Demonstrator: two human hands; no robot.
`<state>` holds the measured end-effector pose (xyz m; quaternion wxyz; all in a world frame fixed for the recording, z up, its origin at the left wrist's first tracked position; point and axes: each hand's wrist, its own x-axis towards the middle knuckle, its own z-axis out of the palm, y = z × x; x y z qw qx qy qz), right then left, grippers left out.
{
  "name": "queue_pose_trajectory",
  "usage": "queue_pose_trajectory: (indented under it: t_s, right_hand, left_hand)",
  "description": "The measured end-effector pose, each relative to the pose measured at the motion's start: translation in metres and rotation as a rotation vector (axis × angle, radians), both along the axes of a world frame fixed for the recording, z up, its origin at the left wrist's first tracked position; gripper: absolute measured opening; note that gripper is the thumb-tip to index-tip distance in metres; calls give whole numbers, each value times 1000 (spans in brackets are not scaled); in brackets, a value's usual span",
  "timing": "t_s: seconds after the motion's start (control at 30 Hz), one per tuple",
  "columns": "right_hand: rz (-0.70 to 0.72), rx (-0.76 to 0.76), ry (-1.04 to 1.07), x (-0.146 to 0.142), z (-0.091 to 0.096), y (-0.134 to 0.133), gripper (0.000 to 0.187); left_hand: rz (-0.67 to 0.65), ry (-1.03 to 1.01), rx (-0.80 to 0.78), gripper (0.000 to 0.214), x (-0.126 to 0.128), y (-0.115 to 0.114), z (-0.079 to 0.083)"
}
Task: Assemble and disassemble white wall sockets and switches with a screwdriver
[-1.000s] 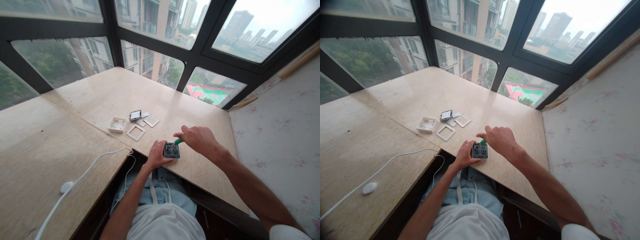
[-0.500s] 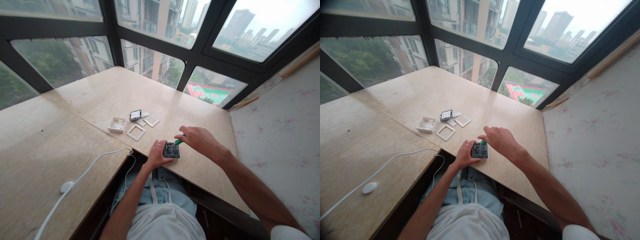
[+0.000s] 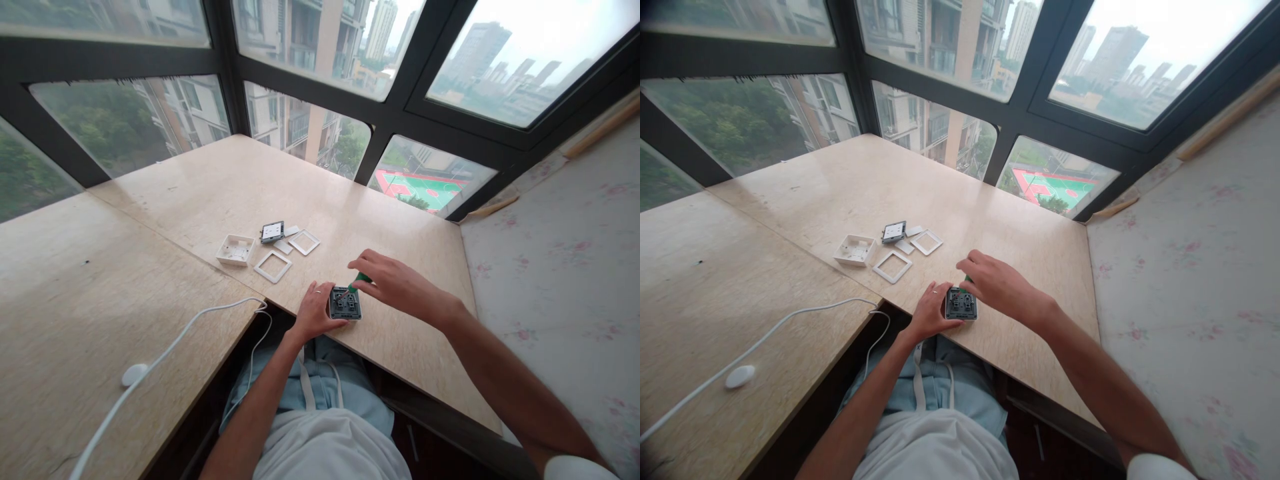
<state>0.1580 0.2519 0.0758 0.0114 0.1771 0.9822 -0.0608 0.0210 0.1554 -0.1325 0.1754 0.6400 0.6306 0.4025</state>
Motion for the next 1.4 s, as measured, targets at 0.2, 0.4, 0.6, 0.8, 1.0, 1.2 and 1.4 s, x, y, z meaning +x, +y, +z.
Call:
queue_pose_trajectory:
  t_s: [0.2,0.4,0.6,0.8,1.0,1.2,1.4]
  right_hand:
    - [74,-103,56,5,0,-4,33]
    - [-61,-164,283,2,-8,9,24]
    - [-485,-558,713,8,-49,65,32]
    - [-874,-953,967,11,-129,104,46]
    - [-867,-815,986,7,-182,89,43]
    - [-713,-547,879,8,-199,76,33]
    - [-576,-433,809,12,-209,71,30]
  left_hand:
    - [9,5,-1,90,0,0,-2]
    - [2,29,-12,91,0,0,-3]
    - [15,36,-16,91,0,0,-1]
    - [16,47,-19,91,1,0,2]
    - [11,54,-19,95,1,0,0]
    - [-28,48,-91,104,1,1,9]
    - [-165,155,-51,102,6,15,29]
